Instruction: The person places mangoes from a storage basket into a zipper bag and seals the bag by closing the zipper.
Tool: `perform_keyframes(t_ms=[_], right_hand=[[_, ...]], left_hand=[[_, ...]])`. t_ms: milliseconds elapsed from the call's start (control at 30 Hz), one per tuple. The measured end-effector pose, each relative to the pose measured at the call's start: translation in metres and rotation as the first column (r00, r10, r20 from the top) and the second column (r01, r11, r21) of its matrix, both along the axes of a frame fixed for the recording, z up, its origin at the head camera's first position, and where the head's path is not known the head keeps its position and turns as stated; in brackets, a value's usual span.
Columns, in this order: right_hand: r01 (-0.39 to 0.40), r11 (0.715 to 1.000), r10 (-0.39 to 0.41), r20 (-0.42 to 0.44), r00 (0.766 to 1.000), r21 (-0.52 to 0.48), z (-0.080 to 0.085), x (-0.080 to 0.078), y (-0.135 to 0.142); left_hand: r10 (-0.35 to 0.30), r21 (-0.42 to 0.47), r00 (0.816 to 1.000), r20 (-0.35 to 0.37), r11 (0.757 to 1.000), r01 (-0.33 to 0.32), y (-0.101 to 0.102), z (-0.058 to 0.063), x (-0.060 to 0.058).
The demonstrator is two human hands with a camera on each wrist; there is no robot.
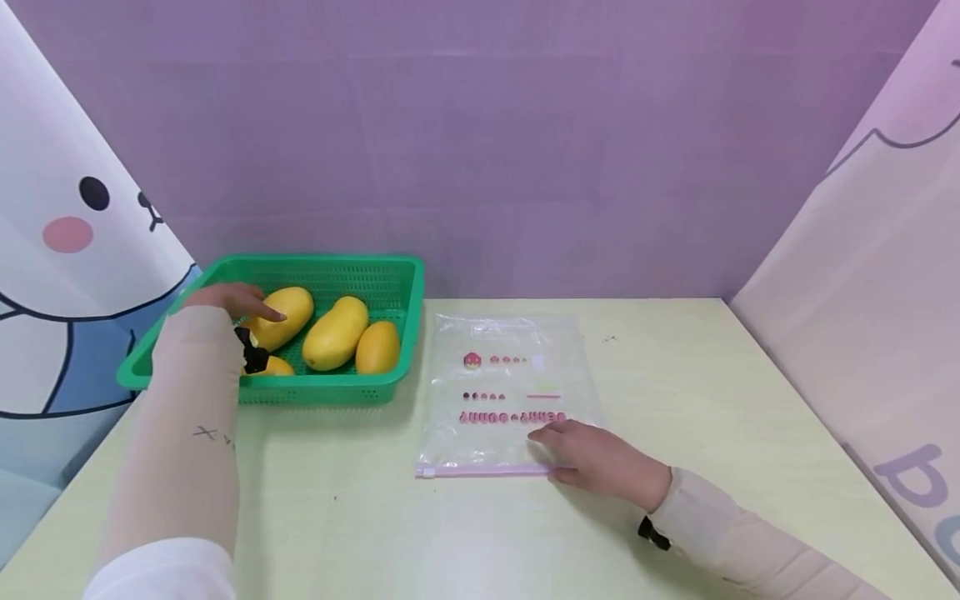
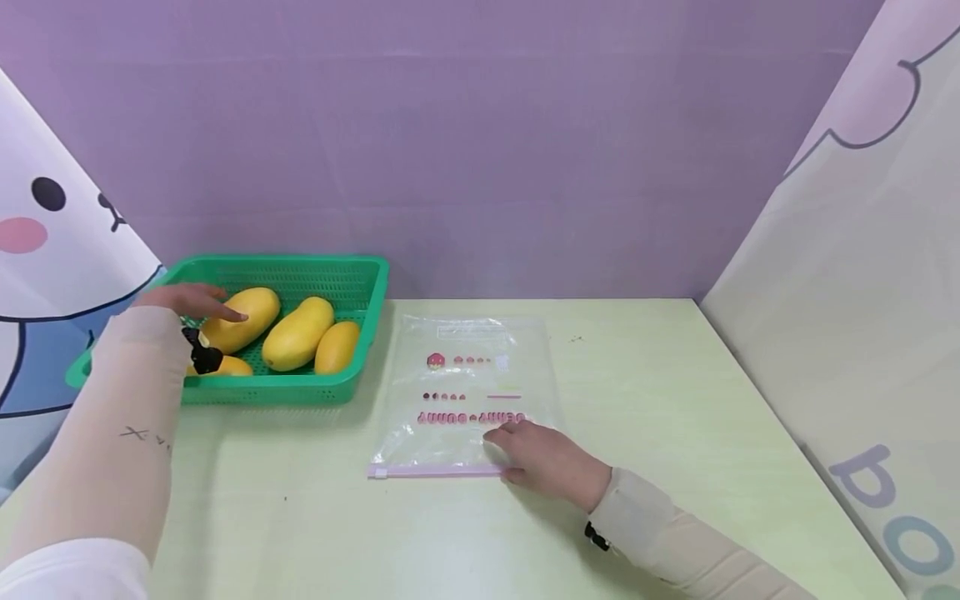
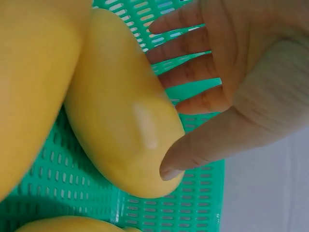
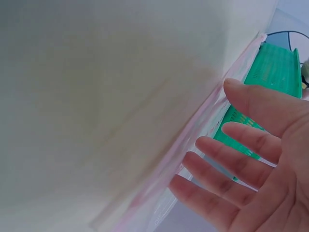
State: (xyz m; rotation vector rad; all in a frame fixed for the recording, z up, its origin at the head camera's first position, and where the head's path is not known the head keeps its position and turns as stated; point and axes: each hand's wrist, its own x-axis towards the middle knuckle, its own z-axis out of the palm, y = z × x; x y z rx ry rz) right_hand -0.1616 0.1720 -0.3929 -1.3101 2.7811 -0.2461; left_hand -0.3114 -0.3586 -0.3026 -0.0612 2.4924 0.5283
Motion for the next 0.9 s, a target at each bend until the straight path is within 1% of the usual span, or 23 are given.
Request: perform_keyframes(t_ms=[100,167,367,467,533,667,700,833,900], right_hand=[[-0.011,1.0,0.011,0.0,1.0,-0.01,0.002,0.0,0.0],[-0.021,1.0,0.021,0.006,1.0,-0.022,0.003,0.0,-0.001],[-0.034,0.997,0.038,0.055,0.998,-0.073,0.004,-0.001,-0.001],[-0.032,0.996,0.036,0.05,0.998,-0.078,0.004,-0.002,0.001],[-0.029,0.996,0.033,0.045,0.998,-0.081,0.004,-0.002,0.001],[-0.03,0.996,0.034,0.044,0.998,-0.088,0.004,-0.002,0.001],[-0.031,0.995,0.035,0.047,0.998,-0.09,0.004,-0.002,0.001],[-0.037,0.995,0.042,0.045,0.998,-0.095,0.003,-0.001,0.001],[-0.038,0.994,0.043,0.046,0.998,-0.099,0.003,-0.001,0.001]], left_hand=[[0.017,-0.013,1.0,0.01,1.0,-0.017,0.001,-0.001,0.002],[0.025,-0.007,1.0,0.013,1.0,-0.025,0.001,-0.002,0.002],[0.081,0.088,0.996,0.026,0.993,-0.083,0.0,-0.007,0.001],[0.083,0.08,0.996,0.028,0.993,-0.085,-0.002,-0.01,0.001],[0.101,0.07,0.994,0.035,0.992,-0.103,-0.004,-0.012,0.001],[0.156,0.091,0.986,0.052,0.983,-0.16,-0.008,-0.016,0.0],[0.159,0.093,0.986,0.049,0.982,-0.163,-0.009,-0.017,-0.001],[0.115,0.07,0.993,0.025,0.991,-0.117,-0.014,-0.022,-0.004],[0.107,0.053,0.994,0.028,0.993,-0.109,-0.017,-0.024,-0.004]])
